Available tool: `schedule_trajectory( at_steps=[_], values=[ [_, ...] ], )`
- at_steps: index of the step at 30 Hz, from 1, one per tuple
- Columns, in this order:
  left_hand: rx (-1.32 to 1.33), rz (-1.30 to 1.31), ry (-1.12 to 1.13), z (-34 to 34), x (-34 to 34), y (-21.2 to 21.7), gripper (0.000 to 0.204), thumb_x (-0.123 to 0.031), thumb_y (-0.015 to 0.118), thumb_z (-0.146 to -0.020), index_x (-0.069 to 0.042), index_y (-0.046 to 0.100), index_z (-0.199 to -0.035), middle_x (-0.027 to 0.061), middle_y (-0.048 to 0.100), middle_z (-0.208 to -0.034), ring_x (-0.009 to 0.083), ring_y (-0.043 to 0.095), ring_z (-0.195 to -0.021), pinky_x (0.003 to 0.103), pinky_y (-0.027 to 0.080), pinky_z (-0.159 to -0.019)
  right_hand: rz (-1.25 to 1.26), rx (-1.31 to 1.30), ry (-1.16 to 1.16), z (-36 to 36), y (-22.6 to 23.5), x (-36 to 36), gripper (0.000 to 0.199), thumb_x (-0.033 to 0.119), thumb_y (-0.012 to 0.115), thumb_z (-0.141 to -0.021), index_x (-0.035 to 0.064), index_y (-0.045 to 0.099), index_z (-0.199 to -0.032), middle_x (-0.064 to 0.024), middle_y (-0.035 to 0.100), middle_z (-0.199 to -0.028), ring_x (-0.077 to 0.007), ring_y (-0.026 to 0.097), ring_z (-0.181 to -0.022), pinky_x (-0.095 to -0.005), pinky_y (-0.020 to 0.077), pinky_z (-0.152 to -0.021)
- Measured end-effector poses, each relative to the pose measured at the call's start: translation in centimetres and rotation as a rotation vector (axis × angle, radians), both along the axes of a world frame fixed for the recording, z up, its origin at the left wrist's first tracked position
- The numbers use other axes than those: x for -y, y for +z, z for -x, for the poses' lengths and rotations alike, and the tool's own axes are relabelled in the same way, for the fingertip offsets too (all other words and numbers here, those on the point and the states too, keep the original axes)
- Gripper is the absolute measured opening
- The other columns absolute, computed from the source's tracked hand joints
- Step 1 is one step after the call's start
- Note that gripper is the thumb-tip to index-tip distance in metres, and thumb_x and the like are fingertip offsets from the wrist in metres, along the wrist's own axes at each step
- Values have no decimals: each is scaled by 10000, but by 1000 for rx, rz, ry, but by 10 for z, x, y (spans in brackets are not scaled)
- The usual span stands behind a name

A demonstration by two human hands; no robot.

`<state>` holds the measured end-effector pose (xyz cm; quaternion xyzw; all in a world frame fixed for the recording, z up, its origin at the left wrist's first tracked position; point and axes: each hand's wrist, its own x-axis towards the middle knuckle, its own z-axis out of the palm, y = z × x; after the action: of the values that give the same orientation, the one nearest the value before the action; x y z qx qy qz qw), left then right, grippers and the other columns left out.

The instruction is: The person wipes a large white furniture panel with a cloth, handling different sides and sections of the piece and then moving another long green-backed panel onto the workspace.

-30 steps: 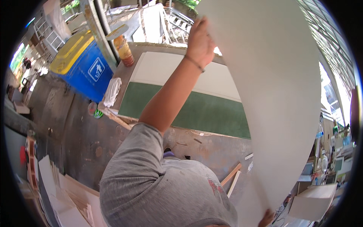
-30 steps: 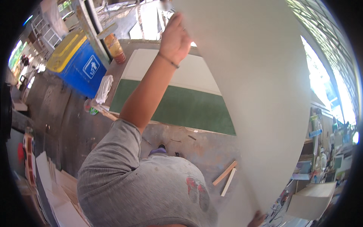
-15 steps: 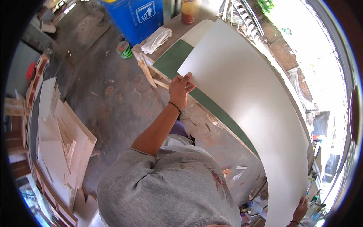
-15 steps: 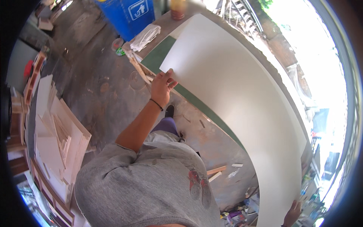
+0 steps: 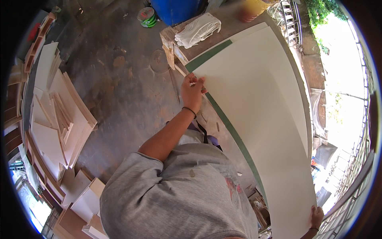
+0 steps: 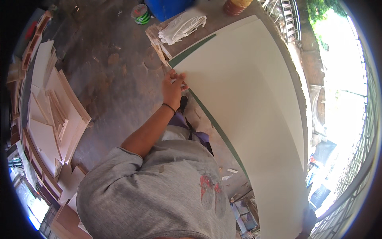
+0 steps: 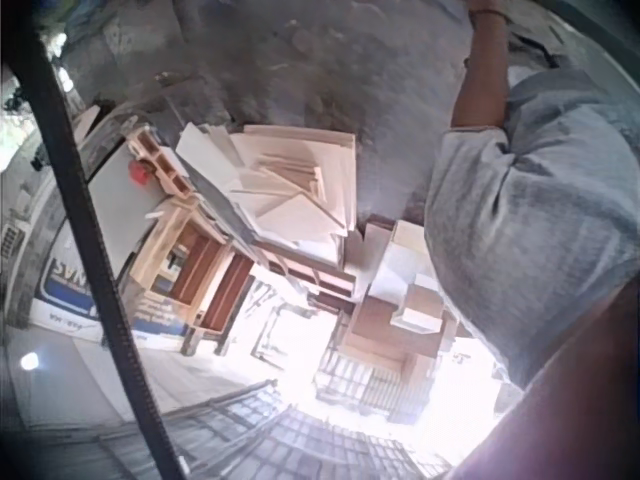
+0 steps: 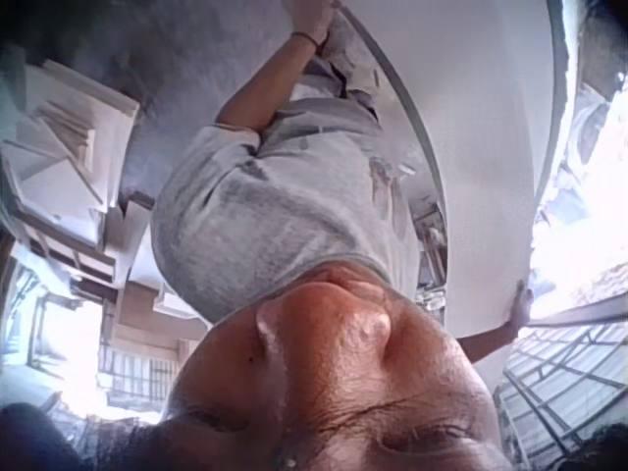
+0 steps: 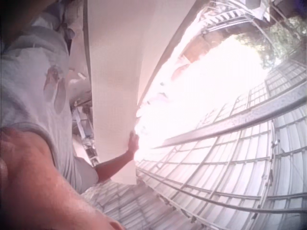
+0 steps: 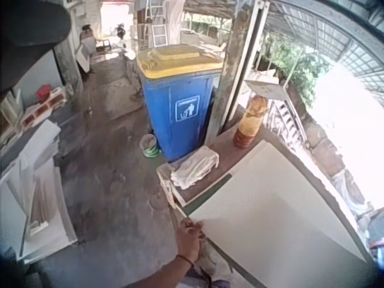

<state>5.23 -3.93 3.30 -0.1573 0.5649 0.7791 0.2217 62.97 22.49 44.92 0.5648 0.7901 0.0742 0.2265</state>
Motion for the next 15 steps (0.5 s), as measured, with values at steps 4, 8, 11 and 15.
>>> schedule_trajectory(
  at_steps=[4, 8, 11, 15],
  values=[
    [-24, 30, 25, 19, 2, -12, 439, -130, 689, -808, 34, 483, -1159, 25, 575, -764, 114, 574, -631, 245, 494, -550, 47, -27, 15, 45, 12, -20, 542, 406, 644, -826, -36, 416, -611, -141, 376, -507, -209, 299, -520, -401, 305, -490],
    [-73, 146, 41, 29, -4, -13, 410, -102, 685, -802, 30, 507, -1147, 32, 583, -770, 98, 565, -627, 228, 474, -545, 66, 96, 156, 22, 14, -40, 504, 318, 666, -808, -39, 403, -567, -105, 332, -476, -179, 275, -502, -385, 274, -465],
    [-141, 208, 53, 27, 1, -32, 390, -86, 682, -793, 23, 527, -1135, 25, 581, -756, 73, 551, -604, 219, 462, -542, 107, 118, 83, 74, 8, -39, 462, 232, 675, -782, -30, 376, -548, -67, 288, -486, -149, 260, -511, -371, 250, -458],
    [-82, 180, 111, 25, -1, -37, 385, -80, 684, -785, 37, 542, -1124, 26, 594, -748, 71, 551, -604, 216, 461, -562, 155, 67, -59, 109, 12, -35, 419, 178, 671, -760, -39, 383, -546, -59, 309, -475, -144, 270, -504, -375, 258, -460]
  ],
)
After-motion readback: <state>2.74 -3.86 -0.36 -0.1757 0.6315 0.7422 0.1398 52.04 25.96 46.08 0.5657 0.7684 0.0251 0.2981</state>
